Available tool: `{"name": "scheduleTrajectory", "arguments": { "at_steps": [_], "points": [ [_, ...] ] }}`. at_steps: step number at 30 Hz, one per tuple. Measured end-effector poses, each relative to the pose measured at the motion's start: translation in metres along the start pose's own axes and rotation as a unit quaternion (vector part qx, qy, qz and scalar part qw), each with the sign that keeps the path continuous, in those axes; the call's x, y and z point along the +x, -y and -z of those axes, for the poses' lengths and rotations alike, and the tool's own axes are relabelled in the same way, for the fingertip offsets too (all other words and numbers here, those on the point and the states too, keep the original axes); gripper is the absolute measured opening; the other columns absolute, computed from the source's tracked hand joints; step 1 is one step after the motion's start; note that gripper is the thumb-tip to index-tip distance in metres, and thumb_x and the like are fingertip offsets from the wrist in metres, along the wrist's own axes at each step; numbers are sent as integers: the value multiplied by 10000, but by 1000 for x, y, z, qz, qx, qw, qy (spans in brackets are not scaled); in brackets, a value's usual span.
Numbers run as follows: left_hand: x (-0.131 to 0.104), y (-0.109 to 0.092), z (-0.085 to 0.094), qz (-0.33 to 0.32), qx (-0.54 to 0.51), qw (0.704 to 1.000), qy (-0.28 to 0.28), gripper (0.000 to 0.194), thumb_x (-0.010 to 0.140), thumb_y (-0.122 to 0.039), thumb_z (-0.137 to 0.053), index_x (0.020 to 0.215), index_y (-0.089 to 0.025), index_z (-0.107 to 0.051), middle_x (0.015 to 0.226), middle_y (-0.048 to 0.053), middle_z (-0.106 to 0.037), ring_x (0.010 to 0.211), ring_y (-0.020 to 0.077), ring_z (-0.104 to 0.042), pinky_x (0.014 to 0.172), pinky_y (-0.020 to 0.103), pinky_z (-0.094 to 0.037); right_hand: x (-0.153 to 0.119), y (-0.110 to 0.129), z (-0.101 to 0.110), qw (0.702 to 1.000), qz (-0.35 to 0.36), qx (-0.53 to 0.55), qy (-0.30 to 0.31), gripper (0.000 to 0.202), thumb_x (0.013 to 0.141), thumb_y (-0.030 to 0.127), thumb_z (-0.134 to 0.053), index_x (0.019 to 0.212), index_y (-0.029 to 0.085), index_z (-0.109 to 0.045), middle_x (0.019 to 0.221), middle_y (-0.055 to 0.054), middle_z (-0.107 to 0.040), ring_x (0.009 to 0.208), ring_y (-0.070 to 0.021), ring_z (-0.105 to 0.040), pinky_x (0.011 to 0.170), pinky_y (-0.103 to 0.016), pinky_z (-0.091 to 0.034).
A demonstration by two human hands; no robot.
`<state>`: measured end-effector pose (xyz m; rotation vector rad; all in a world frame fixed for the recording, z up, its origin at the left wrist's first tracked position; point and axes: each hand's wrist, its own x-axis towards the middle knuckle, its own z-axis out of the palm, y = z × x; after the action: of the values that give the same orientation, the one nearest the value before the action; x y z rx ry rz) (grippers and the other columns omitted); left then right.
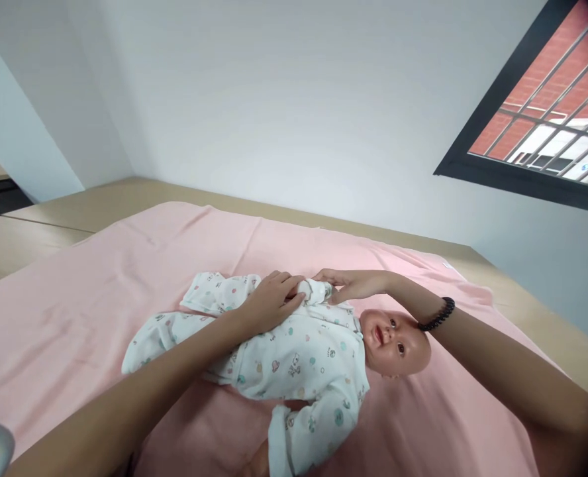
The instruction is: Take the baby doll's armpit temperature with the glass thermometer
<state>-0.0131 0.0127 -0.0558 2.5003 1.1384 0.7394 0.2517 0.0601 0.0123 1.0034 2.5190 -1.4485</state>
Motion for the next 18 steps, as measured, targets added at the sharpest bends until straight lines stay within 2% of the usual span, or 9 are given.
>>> {"name": "scheduleTrajectory", "arguments": {
  "at_steps": [4, 7, 8, 9, 11, 13, 15, 17, 18],
  "points": [
    [1, 4, -1, -15, -38, 998, -41, 350, 994, -347, -585, 1303, -199, -654, 1067, 78, -724, 1077, 260, -624, 1038, 452, -517, -21, 21, -10, 998, -1, -46, -41, 570, 975, 306, -652, 1517, 228, -493, 1552, -104, -516, 1389, -223, -533, 1151, -385, -460],
    [2, 8, -3, -10, -62, 995, -73, 337, 926, -297, -671, 1251, -209, -672, 1116, 78, -725, 1101, 263, -632, 1025, 443, -531, -34, 50, -52, 982, 6, -114, -151, 549, 1018, 270, -580, 1549, 191, -462, 1607, -151, -453, 1489, -278, -432, 1250, -496, -359],
    [2, 10, -5, -13, -68, 994, -85, 321, 914, -271, -671, 1229, -212, -677, 1095, 75, -726, 1081, 256, -639, 1012, 435, -538, -37, 61, -72, 956, 24, -202, -212, 551, 1032, 289, -562, 1560, 174, -454, 1639, -174, -410, 1529, -306, -381, 1258, -531, -352],
    [2, 11, -6, -17, -70, 993, -96, 301, 908, -240, -656, 1207, -214, -679, 1069, 70, -727, 1064, 249, -646, 1002, 428, -543, -38, 70, -93, 928, 32, -283, -241, 529, 1044, 264, -534, 1560, 174, -460, 1675, -181, -357, 1559, -331, -334, 1266, -571, -335],
    [2, 12, -8, -20, -69, 991, -112, 283, 899, -180, -613, 1172, -221, -678, 1022, 56, -726, 1042, 234, -658, 992, 416, -551, -38, 85, -130, 884, 90, -403, -220, 484, 1034, 208, -513, 1518, 186, -512, 1699, -155, -334, 1571, -352, -310, 1278, -646, -291],
    [1, 11, -9, -13, -69, 990, -119, 302, 881, -136, -588, 1157, -222, -674, 1000, 47, -723, 1044, 226, -666, 983, 400, -562, -37, 93, -149, 868, 119, -444, -189, 482, 1061, 253, -483, 1541, 209, -492, 1714, -118, -322, 1563, -328, -334, 1287, -650, -293],
    [0, 10, -9, -13, -72, 990, -121, 321, 862, -111, -583, 1150, -217, -678, 1009, 49, -727, 1049, 223, -671, 976, 390, -572, -39, 91, -144, 870, 101, -440, -197, 484, 1066, 254, -482, 1547, 204, -495, 1709, -122, -333, 1561, -323, -346, 1280, -647, -314],
    [-1, 10, -9, -26, -78, 989, -126, 318, 860, -101, -588, 1141, -210, -689, 1024, 58, -734, 1058, 226, -674, 994, 403, -572, -44, 81, -118, 883, 53, -399, -239, 478, 1057, 236, -505, 1533, 192, -518, 1690, -146, -359, 1567, -327, -341, 1267, -638, -337],
    [-1, 10, -9, -32, -83, 988, -130, 304, 863, -102, -597, 1131, -208, -697, 1039, 63, -738, 1072, 231, -673, 1012, 419, -568, -47, 73, -100, 895, 34, -362, -260, 473, 1069, 287, -519, 1536, 211, -517, 1680, -135, -379, 1564, -318, -347, 1267, -619, -346]
  ]
}}
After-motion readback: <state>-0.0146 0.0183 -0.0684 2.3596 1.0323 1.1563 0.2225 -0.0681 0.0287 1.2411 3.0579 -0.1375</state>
